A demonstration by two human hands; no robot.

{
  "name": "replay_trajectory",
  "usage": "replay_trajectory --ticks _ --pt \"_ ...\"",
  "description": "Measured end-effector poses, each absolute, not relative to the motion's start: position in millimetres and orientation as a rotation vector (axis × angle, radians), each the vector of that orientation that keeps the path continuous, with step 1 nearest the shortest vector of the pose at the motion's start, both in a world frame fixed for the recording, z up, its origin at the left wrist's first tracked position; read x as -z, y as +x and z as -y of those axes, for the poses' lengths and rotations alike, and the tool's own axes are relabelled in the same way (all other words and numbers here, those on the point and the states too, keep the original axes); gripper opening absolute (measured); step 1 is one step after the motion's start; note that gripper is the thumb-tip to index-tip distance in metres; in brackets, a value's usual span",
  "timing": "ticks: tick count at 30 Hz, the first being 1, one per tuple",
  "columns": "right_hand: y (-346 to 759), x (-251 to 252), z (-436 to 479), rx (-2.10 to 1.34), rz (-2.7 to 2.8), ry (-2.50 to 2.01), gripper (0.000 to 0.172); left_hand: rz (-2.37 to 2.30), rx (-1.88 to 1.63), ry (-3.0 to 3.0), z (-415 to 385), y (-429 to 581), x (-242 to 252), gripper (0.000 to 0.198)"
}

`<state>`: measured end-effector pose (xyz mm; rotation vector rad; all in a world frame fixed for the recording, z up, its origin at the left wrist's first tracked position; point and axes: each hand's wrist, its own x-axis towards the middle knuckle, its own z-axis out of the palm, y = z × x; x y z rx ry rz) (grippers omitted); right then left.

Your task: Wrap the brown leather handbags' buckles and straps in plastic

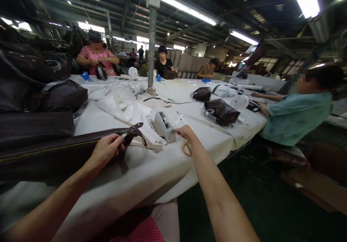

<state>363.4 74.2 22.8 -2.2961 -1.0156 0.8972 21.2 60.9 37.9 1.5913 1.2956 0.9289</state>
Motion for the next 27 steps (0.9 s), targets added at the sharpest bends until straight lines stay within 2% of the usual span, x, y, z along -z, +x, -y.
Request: replay_trajectory --ticks 4,8,13,17,23,27 --pt "357 -10 -45 -0.955 1.077 -2.132 0.022 -1.334 -0.943 1.691 -62 20 -35 0.026" --pt "330 -18 -33 -1.047 1.200 -1.889 0.016 -1.403 -0.961 1.814 -59 21 -35 0.029" --pt "263 -55 -40 -1.256 1.475 -1.398 0.035 -1.499 -1.039 1.916 -50 26 -34 0.031" --pt "221 -80 -51 -1.341 1.673 -1.221 0.047 -1.589 -1.042 1.991 -44 31 -32 0.028" --pt "193 -90 -73 -1.228 1.756 -1.407 0.037 -1.789 -0.867 2.178 -37 36 -34 0.024" --pt "182 -95 -82 -1.023 1.875 -1.620 0.030 -1.856 -0.756 2.276 -34 39 -33 0.027"
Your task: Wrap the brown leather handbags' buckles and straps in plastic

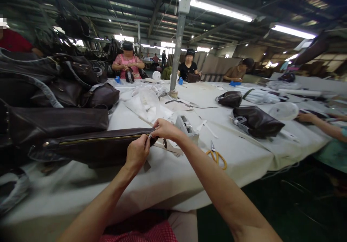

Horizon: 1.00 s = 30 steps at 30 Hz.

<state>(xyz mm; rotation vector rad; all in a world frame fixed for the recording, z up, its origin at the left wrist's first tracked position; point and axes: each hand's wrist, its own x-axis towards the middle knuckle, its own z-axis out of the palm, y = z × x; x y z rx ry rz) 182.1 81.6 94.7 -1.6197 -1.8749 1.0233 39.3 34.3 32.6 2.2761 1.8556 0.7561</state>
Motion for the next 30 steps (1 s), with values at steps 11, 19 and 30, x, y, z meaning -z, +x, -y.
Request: replay_trajectory --ticks 11,19,30 --pt "163 -108 -85 -0.834 2.084 -1.900 0.013 -1.866 -0.665 2.401 -29 41 -25 0.029" --pt "172 -99 -81 -0.720 2.053 -1.902 0.035 -1.591 -0.979 2.182 -40 30 -35 0.018" --pt "163 -90 -53 -0.585 1.977 -1.853 0.007 -1.237 -0.993 1.431 -65 23 -39 0.017"
